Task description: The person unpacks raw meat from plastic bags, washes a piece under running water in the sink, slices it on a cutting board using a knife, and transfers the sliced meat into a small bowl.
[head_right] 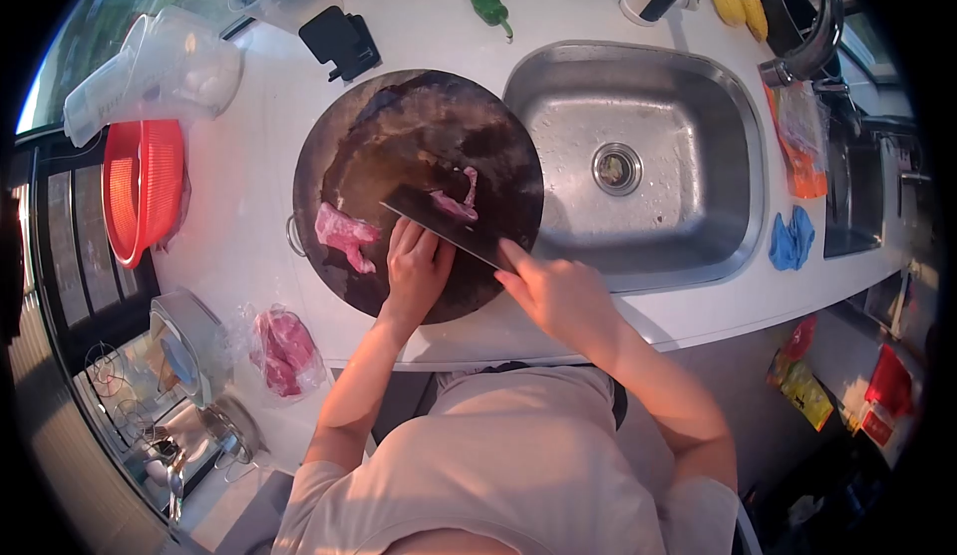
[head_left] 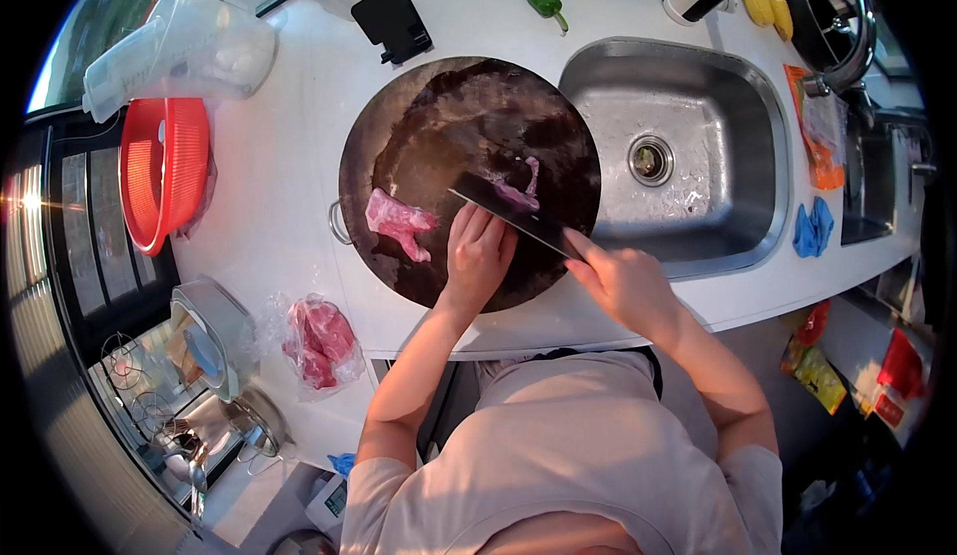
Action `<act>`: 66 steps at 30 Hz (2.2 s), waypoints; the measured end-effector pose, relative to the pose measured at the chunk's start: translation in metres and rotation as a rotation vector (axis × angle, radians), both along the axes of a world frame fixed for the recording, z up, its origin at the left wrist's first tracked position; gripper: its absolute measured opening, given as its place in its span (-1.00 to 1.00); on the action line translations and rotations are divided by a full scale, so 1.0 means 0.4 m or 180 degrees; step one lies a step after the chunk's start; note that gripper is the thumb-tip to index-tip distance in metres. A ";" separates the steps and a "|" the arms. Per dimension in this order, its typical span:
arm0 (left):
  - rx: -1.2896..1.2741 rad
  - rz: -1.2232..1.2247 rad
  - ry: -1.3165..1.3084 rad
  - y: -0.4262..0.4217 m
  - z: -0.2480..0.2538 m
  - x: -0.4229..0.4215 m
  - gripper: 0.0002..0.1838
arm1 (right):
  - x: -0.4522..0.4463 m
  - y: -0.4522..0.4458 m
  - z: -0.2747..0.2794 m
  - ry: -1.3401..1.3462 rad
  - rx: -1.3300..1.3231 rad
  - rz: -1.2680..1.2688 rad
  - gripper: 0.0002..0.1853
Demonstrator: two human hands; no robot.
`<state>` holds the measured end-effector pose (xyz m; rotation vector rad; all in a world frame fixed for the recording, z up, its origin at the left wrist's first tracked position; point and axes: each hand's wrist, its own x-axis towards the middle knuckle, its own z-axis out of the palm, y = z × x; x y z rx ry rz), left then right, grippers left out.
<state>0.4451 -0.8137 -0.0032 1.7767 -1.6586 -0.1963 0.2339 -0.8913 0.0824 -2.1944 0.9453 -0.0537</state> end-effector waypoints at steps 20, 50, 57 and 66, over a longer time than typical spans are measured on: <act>-0.0514 0.0064 0.0130 0.007 0.007 -0.001 -0.71 | -0.062 -0.064 0.034 0.0552 0.1071 -0.0466 -0.59; -0.0123 0.0064 0.0053 0.009 -0.003 0.003 -0.67 | 0.011 0.004 0.018 0.0309 -0.0040 0.0007 -0.59; -0.0186 -0.0028 0.0196 0.012 0.005 0.007 -0.71 | 0.164 -0.021 -0.027 -0.0127 0.0013 0.0032 -0.61; -0.0513 0.0133 0.0175 0.008 0.012 -0.002 -0.72 | -0.074 -0.068 0.007 0.0430 0.0790 -0.0511 -0.56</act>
